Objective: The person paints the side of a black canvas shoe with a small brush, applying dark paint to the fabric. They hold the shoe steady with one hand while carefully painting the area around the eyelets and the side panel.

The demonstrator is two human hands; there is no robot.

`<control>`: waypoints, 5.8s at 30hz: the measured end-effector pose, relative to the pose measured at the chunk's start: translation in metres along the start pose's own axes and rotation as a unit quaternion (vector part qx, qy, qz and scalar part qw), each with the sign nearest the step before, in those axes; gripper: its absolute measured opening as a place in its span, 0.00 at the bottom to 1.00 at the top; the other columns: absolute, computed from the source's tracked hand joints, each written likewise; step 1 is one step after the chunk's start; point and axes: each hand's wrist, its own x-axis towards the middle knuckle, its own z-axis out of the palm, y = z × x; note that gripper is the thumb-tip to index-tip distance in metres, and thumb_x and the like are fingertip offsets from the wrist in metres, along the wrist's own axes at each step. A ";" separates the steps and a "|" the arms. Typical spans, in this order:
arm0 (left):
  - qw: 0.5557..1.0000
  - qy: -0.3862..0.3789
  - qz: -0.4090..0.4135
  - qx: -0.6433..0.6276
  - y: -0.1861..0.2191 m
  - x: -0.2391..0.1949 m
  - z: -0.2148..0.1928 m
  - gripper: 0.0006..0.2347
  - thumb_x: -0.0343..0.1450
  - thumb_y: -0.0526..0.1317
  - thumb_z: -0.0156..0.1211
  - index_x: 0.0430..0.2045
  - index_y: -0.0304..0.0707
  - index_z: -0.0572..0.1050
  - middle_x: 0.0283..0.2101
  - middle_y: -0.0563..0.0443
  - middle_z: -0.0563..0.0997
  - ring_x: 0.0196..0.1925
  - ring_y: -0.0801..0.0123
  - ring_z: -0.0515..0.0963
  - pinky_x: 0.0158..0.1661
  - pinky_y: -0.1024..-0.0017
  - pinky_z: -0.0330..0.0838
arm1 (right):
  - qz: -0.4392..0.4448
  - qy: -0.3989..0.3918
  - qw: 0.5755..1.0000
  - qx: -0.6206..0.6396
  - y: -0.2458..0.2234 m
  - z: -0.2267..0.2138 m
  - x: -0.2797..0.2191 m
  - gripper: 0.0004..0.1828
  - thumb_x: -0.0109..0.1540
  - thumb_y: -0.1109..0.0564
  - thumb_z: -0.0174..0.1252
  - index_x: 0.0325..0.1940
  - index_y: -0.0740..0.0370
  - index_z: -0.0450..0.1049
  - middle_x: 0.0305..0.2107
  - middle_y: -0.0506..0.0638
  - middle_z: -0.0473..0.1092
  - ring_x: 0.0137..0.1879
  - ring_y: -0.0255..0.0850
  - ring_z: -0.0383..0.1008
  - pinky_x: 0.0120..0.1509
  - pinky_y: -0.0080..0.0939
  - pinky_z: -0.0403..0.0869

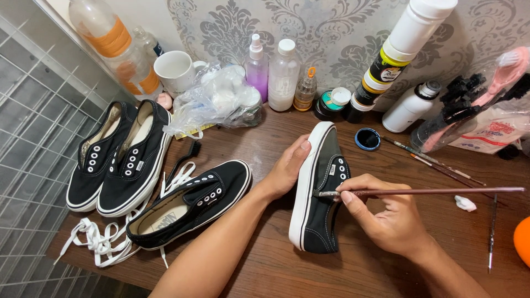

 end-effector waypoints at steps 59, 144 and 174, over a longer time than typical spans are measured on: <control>0.969 0.149 0.187 0.053 -0.023 -0.001 -0.002 0.32 0.73 0.59 0.36 0.71 0.44 0.55 0.58 0.37 0.70 0.55 0.58 0.70 0.60 0.57 0.66 | -0.004 0.406 0.910 0.082 0.144 0.002 0.026 0.05 0.68 0.65 0.53 0.44 0.71 0.73 0.25 0.59 0.71 0.19 0.41 0.71 0.22 0.40 0.73; 0.528 0.131 -0.134 0.828 0.074 -0.130 -0.042 0.59 0.46 0.61 0.81 0.73 0.47 0.53 0.62 0.35 0.69 0.69 0.45 0.66 0.67 0.40 0.53 | 0.163 0.356 0.914 0.109 0.165 0.006 0.028 0.04 0.63 0.67 0.58 0.41 0.70 0.76 0.28 0.64 0.73 0.23 0.40 0.73 0.25 0.40 0.82; 0.562 0.059 -0.162 0.809 0.086 -0.037 -0.079 0.45 0.48 0.63 0.77 0.57 0.39 0.68 0.48 0.34 0.82 0.53 0.40 0.82 0.51 0.47 0.72 | 0.176 0.399 0.891 0.126 0.170 0.002 0.029 0.03 0.60 0.69 0.55 0.37 0.69 0.74 0.20 0.60 0.70 0.20 0.40 0.73 0.22 0.40 0.81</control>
